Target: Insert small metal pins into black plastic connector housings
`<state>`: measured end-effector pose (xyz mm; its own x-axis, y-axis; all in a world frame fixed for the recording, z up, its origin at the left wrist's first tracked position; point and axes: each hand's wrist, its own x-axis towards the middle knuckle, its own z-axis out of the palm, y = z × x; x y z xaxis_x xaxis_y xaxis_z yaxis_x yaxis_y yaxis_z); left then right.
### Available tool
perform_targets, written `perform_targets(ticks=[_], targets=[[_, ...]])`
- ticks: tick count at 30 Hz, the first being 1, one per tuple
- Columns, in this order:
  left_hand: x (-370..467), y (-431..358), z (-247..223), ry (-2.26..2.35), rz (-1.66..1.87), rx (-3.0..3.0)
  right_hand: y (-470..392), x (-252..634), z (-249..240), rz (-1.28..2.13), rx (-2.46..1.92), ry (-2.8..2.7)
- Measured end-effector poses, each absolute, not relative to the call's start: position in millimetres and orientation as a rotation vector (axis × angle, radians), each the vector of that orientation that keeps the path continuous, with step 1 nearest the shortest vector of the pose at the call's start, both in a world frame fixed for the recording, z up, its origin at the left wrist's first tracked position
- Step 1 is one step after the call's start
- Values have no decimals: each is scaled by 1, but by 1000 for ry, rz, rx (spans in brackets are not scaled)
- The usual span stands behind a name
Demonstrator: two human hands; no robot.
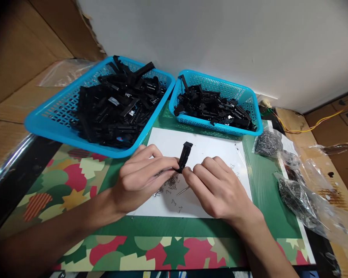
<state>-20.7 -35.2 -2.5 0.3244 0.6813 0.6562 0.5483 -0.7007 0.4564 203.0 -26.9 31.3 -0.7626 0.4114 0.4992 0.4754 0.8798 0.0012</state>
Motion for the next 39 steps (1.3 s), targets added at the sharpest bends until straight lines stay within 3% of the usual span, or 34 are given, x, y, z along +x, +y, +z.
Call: perform_targets(ticks=[20,30,39], targets=[[-17,-34,-1,1053,1284,2219,-11,212,21,460,-793,-2239],[-17,-30,-3,1281,957,2438,1,217,10,473,-898,-2332],[-17,-31,-6,1280,944,2383,-5,204,18,457,-990,-2143]])
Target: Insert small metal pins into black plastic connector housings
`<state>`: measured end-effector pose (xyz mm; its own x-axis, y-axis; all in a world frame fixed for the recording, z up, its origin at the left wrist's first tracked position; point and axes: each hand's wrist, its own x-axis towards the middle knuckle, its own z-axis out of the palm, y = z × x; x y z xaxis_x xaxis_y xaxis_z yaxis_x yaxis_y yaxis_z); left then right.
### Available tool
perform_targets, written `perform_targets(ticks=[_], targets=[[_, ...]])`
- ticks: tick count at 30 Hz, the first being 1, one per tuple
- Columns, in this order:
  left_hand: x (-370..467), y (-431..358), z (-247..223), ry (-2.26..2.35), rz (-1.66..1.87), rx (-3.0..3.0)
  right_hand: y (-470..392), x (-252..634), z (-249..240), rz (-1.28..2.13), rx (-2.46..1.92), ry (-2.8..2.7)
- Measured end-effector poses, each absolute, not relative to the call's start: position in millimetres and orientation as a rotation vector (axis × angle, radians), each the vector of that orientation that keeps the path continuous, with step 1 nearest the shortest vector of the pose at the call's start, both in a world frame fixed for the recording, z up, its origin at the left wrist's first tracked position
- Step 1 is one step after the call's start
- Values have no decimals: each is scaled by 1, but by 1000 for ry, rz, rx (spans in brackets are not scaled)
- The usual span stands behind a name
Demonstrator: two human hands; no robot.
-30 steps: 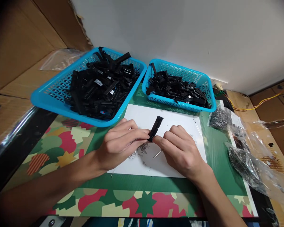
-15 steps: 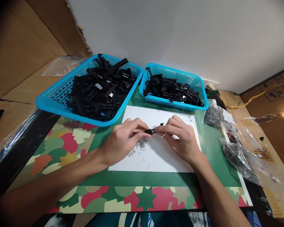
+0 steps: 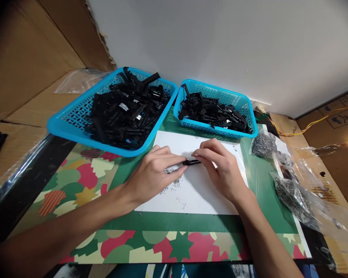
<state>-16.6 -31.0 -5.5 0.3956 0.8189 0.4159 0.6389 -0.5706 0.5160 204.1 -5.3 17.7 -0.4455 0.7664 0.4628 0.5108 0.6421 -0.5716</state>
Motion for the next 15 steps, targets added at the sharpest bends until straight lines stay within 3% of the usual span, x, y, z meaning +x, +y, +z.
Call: perform_targets(ticks=[7,15], targets=[[-15,-32,-5,1216,968,2439,-18,179,14,813,-1183,-1596],[-15,-32,-6,1211,937,2477,-23,178,19,530,-1269,-1806]])
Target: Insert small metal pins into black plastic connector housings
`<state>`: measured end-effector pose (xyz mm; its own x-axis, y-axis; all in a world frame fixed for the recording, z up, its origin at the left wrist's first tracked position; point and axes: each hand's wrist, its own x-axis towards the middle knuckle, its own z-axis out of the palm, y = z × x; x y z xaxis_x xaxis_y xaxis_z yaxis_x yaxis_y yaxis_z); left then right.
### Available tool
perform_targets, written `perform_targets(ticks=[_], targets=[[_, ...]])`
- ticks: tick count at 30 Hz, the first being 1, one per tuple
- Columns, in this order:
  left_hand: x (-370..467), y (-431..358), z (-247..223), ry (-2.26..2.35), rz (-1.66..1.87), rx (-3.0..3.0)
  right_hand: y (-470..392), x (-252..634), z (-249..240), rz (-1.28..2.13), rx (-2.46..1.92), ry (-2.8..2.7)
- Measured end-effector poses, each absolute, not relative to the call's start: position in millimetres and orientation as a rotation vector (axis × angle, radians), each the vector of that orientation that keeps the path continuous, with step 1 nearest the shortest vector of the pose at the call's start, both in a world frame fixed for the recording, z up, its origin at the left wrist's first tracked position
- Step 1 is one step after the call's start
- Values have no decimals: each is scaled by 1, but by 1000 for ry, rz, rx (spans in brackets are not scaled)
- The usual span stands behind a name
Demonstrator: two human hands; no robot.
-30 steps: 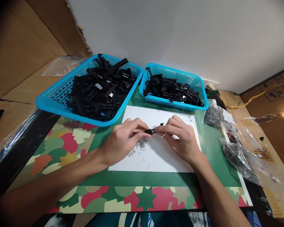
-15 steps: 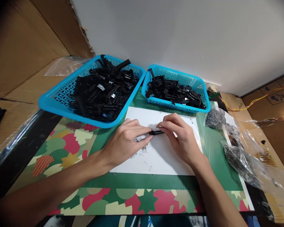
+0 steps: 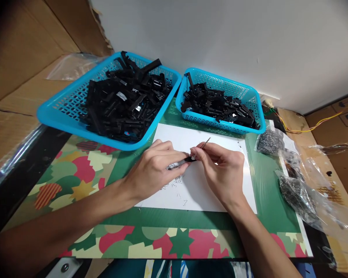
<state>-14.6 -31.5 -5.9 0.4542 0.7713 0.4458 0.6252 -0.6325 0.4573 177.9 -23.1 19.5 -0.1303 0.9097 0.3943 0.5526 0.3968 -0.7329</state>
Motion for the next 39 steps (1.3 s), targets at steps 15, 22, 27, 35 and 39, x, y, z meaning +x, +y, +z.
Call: perform_targets(ticks=[15,22,27,35,39], targets=[[-16,-30,-4,1197,958,2419,-26,176,22,458,-1183,-1712],[-16,-27,3,1147,1235,2338,-8,264,37,473,-1312,-1573],[-16,-27,8,1215,1134,2288,-13,306,17,617,-1715,-1907],[-17,-33,4,1192,1002,2241,-6,294,6,713,-1773,-1822],[-16,-34,6,1088,1011,2301,0,296,7,807,-1757,-1865]])
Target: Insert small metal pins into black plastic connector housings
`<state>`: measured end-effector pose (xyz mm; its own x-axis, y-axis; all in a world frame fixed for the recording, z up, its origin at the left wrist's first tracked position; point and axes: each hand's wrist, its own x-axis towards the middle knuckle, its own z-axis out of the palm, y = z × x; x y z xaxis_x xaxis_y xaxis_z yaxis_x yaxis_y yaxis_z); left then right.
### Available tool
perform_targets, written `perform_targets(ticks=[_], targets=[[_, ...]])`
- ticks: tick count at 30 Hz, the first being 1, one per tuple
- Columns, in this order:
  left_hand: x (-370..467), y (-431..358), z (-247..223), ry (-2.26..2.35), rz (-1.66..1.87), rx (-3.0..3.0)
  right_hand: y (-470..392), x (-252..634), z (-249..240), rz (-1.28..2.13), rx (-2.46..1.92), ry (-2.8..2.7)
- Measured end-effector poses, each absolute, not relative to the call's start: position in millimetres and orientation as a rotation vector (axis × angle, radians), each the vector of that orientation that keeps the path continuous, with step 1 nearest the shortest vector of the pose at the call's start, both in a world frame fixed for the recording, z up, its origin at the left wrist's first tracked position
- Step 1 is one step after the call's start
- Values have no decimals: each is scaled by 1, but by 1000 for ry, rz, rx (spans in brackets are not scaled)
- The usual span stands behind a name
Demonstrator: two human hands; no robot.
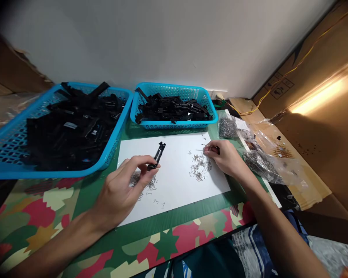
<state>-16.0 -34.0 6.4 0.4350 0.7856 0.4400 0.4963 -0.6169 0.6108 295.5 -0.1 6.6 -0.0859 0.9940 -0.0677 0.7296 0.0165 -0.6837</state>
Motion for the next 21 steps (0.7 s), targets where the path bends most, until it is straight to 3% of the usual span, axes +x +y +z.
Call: perform_targets(ticks=[7,15,21], targets=[[-13,-40,12,971,982,2120,-6,300,28,809,-1763,-1942],[-6,-39,15,939,1020,1520,-22,214,55,1315,-1088,-1637],[-6,-36,13,870,1098,1070,-27,175,38,1212,-989,-1576]])
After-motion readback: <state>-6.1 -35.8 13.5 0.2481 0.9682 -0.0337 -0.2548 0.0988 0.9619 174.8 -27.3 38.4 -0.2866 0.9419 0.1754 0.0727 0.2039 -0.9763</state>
